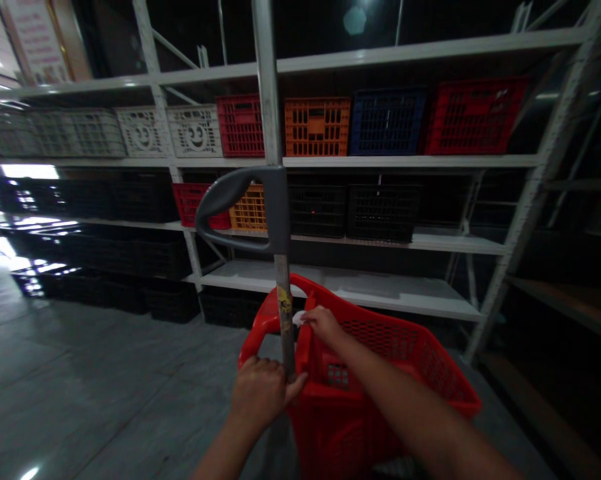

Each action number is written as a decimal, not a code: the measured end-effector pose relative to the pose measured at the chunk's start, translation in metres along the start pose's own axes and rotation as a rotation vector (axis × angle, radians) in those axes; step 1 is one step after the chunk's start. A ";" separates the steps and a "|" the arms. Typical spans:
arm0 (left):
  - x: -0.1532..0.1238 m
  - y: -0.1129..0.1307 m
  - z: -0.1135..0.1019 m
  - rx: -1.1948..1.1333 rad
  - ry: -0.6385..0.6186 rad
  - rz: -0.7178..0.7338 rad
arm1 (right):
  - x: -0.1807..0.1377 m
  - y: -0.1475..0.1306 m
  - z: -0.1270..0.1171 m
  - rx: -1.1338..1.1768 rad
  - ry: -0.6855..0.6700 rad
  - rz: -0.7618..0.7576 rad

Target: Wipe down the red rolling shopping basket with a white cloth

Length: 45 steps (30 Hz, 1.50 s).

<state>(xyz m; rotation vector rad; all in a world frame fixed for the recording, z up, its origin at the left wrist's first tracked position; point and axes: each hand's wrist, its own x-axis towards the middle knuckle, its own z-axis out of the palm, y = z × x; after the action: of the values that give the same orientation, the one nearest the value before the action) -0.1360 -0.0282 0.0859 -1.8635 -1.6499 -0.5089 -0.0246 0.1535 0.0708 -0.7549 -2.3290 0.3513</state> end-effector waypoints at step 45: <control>0.029 -0.030 0.033 0.124 0.058 0.064 | -0.154 -0.017 -0.022 0.039 0.257 0.327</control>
<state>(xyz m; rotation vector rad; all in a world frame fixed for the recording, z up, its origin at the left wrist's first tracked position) -0.1640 0.0173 0.0845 -1.7886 -1.5433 -0.4198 0.0780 0.0486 0.0171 -1.0975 -1.9545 0.4137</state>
